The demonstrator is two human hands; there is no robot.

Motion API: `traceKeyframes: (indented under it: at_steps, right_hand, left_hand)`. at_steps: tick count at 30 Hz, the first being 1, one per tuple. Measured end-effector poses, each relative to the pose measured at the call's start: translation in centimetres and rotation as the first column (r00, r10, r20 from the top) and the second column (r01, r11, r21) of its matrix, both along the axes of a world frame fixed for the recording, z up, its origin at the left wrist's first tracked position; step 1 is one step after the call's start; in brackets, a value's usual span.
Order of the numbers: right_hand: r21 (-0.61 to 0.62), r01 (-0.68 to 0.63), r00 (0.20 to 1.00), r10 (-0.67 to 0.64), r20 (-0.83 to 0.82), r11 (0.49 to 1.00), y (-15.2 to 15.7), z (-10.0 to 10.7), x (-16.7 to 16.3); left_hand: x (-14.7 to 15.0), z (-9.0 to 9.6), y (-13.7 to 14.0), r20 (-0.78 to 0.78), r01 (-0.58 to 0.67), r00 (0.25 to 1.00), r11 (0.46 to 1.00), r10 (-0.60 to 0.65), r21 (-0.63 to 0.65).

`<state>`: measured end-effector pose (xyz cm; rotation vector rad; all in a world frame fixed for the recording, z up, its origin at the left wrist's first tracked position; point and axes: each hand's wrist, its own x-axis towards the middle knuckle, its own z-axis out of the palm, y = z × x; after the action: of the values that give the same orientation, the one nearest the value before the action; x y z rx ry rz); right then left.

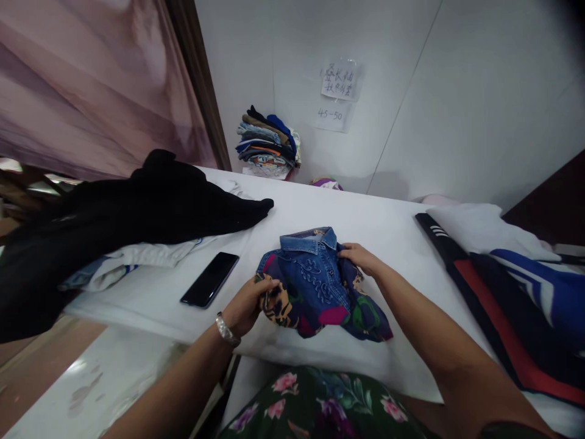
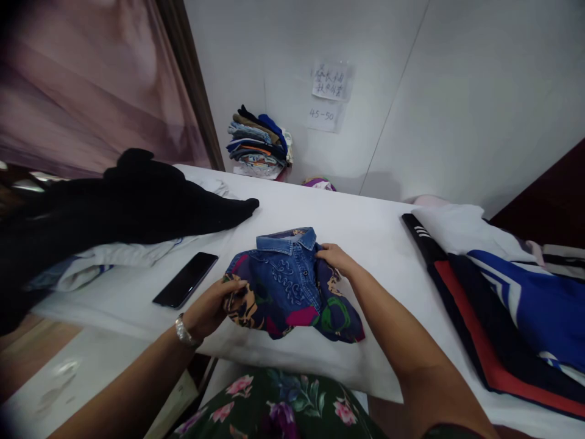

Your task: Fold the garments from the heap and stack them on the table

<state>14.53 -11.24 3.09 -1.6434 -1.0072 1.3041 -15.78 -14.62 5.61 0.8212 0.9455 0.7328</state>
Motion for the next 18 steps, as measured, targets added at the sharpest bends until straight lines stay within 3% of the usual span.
traceKeyframes:
  at_steps: [3, 6, 8, 10, 11, 12, 15, 18]
  right_hand:
    - [0.071, 0.021, 0.993, -0.013, -0.114, 0.997, 0.0, 2.0, 1.8]
    - [0.226, 0.129, 0.981, -0.092, -0.168, 0.966, -0.7, 4.9, 4.5]
    - [0.367, 0.208, 0.976, -0.169, -0.137, 0.907, -1.3, 7.3, 6.3]
    - [0.54, 0.249, 0.967, -0.237, -0.094, 0.804, -2.1, 10.1, 7.6]
    - [0.627, 0.254, 0.961, -0.268, -0.074, 0.737, -2.5, 11.7, 8.2]
    - [0.711, 0.249, 0.953, -0.297, -0.06, 0.657, -2.9, 13.3, 8.7]
    - [0.904, 0.2, 0.931, -0.36, -0.056, 0.378, -4.5, 18.9, 10.0]
    - [0.987, 0.094, 0.923, -0.384, -0.036, 0.132, -6.7, 24.8, 11.4]
  left_hand:
    - [0.4, -0.1, 0.0, -0.025, -0.004, 1.0, 1.0, 0.005, 0.018]
    - [0.5, 0.1, 1.1, -0.027, -0.027, 0.999, 0.992, 0.031, 0.121]
    - [0.8, 1.2, 2.4, -0.019, -0.048, 0.998, 0.965, 0.055, 0.259]
    - [1.4, 3.5, 4.0, -0.017, -0.091, 0.994, 0.885, 0.11, 0.457]
    - [1.9, 5.1, 4.7, -0.019, -0.117, 0.988, 0.811, 0.156, 0.573]
    - [2.5, 7.0, 5.3, -0.013, -0.147, 0.976, 0.702, 0.217, 0.697]
    - [4.3, 14.0, 6.7, 0.035, -0.144, 0.898, 0.218, 0.439, 0.965]
    - [5.5, 21.8, 7.3, 0.15, 0.001, 0.751, -0.227, 0.644, 0.974]
